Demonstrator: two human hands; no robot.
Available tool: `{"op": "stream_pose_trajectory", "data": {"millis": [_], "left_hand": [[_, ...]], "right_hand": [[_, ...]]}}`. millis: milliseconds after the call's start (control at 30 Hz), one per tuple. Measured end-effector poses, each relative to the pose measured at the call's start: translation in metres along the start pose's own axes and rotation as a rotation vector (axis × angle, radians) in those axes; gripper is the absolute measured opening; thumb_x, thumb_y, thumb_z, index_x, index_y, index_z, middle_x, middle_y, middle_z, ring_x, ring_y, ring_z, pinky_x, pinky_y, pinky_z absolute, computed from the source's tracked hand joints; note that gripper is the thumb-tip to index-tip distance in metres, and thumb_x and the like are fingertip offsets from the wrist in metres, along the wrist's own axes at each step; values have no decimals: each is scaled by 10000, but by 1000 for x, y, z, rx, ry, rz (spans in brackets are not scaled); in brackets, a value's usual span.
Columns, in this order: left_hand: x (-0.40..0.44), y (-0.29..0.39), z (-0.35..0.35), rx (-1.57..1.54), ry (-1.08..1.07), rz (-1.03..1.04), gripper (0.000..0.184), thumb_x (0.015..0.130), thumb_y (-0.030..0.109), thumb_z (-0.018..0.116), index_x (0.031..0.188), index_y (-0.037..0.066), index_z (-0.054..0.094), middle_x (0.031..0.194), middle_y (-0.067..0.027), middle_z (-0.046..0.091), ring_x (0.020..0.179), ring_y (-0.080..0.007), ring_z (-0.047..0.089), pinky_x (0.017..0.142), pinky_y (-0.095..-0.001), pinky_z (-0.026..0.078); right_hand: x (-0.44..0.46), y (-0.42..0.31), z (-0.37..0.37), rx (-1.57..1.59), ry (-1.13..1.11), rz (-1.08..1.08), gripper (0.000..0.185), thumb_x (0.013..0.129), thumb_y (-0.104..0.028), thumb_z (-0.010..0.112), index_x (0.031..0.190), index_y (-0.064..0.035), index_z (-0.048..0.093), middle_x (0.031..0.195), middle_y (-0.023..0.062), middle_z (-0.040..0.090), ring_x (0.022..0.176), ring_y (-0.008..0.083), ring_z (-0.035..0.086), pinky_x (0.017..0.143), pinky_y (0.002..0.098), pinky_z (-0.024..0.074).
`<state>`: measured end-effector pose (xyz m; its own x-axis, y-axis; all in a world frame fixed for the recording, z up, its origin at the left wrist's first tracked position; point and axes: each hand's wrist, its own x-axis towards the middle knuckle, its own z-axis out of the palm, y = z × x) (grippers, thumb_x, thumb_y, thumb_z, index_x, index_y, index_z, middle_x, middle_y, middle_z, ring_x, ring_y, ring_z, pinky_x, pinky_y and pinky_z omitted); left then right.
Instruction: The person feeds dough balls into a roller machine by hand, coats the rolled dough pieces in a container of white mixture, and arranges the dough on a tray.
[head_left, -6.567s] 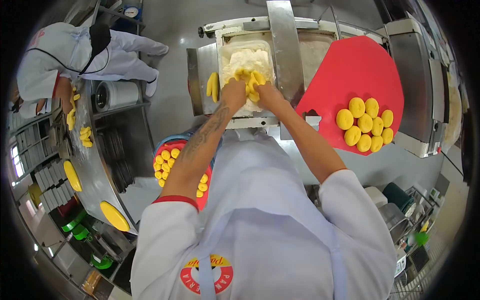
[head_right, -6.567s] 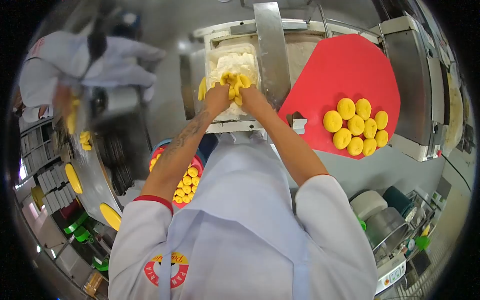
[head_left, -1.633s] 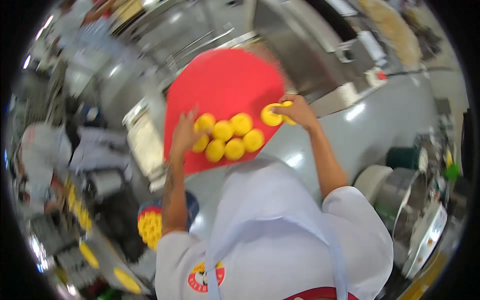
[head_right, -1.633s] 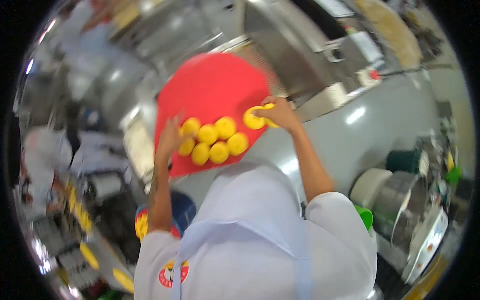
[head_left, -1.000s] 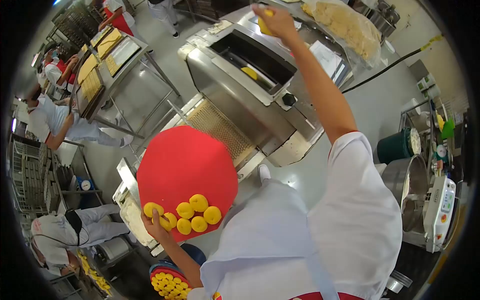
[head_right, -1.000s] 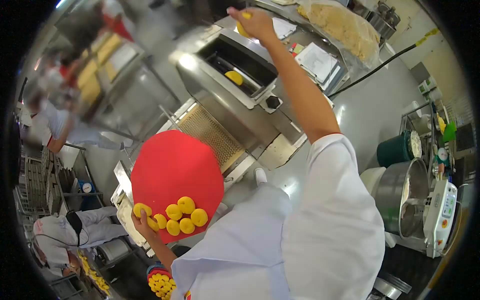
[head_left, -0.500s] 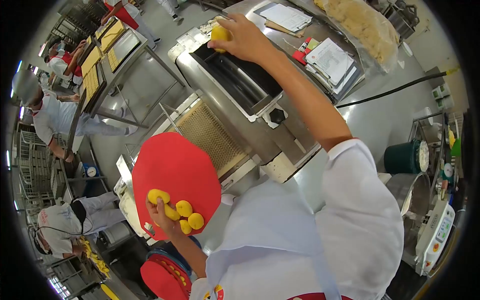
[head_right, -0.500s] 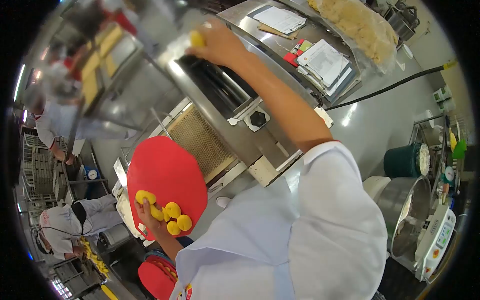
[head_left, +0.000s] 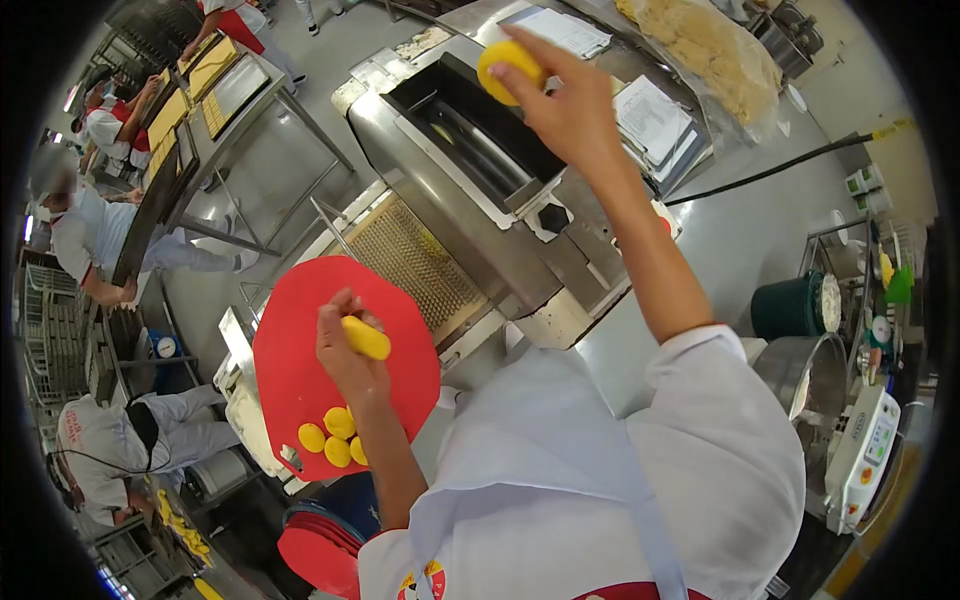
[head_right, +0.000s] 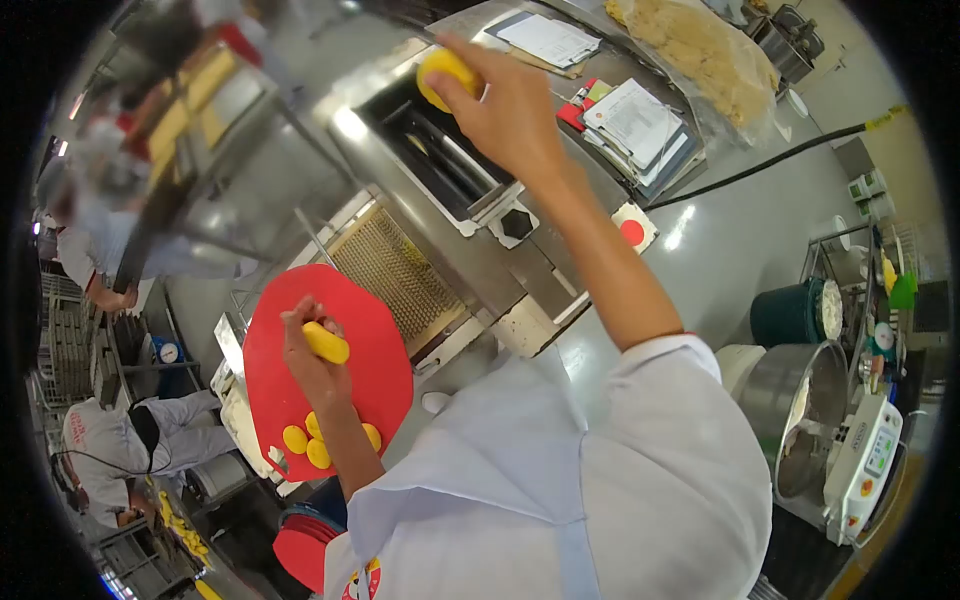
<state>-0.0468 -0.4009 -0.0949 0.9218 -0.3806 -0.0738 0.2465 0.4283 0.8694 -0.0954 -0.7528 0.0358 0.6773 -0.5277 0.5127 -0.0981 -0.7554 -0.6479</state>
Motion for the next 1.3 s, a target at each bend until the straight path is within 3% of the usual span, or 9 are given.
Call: {"op": "stream_pose_trajectory", "data": {"millis": [133, 267, 367, 567, 633, 833, 967, 1200, 1300], "left_hand": [[-9, -1, -13, -58, 169, -23, 285, 1021, 237, 562, 1189, 6, 555, 1197, -117, 599, 987, -210, 628, 960, -383, 501], [-28, 16, 49, 94, -152, 10, 345, 1069, 202, 393, 1345, 12, 478, 1349, -153, 536, 1221, -254, 555, 1086, -384, 412], [-47, 10, 21, 571, -141, 186, 580, 1011, 331, 493, 1481, 11, 382, 1534, -179, 368, 1368, -321, 404, 1162, -409, 283], [-100, 34, -224, 1888, 937, -68, 609, 860, 366, 762, 1286, -18, 559, 1376, -259, 484, 1318, -393, 435, 1082, -490, 372], [-118, 20, -288, 1560, 509, -59, 549, 872, 395, 731, 1214, -4, 569, 1201, -195, 575, 1133, -354, 560, 963, -480, 466], [-140, 31, -281, 27, 678, 268, 509, 865, 293, 689, 1267, 22, 534, 1047, -105, 603, 924, -232, 621, 762, -332, 553], [-172, 21, -282, 1515, 222, 35, 512, 781, 336, 773, 1135, 25, 571, 1042, -154, 584, 889, -215, 599, 748, -325, 533], [-147, 69, -250, 1154, 383, -238, 637, 725, 403, 836, 1185, 49, 575, 895, -145, 688, 833, -315, 694, 740, -425, 536], [-108, 73, -192, 1776, 124, -491, 787, 740, 513, 793, 1355, 83, 553, 963, -185, 710, 903, -337, 695, 754, -435, 540]], "right_hand": [[-42, 24, 26, -489, 51, -273, 552, 895, -427, 694, 1364, -149, 602, 1235, 110, 659, 927, 212, 665, 784, 304, 524], [-150, -91, 57, 520, -641, 167, 548, 882, -267, 730, 1347, -21, 575, 1245, 145, 647, 1054, 250, 640, 892, 355, 511], [-204, -93, 102, 878, -545, 544, 487, 934, -86, 648, 1398, -40, 510, 1229, 85, 645, 1064, 159, 606, 809, 301, 568], [-225, -41, 83, 838, -536, 755, 449, 995, -237, 587, 1381, -32, 486, 1004, 120, 643, 599, 138, 586, 486, 245, 467], [-232, -36, 82, 826, -511, 776, 445, 1000, -255, 579, 1372, -28, 487, 1007, 133, 648, 632, 141, 595, 508, 243, 469], [-236, -69, 114, 936, -446, 738, 415, 990, -208, 586, 1341, -6, 497, 1047, 148, 630, 688, 166, 619, 562, 262, 504], [-228, -79, 118, 944, -581, 730, 389, 985, -187, 590, 1316, 6, 519, 1023, 133, 635, 704, 171, 635, 545, 263, 514], [-192, -61, 86, 948, -392, 578, 401, 967, -161, 610, 1322, 9, 534, 1021, 118, 656, 689, 157, 640, 498, 257, 514], [-192, -51, 69, 950, -343, 592, 416, 950, -149, 630, 1326, 4, 537, 1023, 117, 657, 715, 154, 649, 511, 255, 520]]}}
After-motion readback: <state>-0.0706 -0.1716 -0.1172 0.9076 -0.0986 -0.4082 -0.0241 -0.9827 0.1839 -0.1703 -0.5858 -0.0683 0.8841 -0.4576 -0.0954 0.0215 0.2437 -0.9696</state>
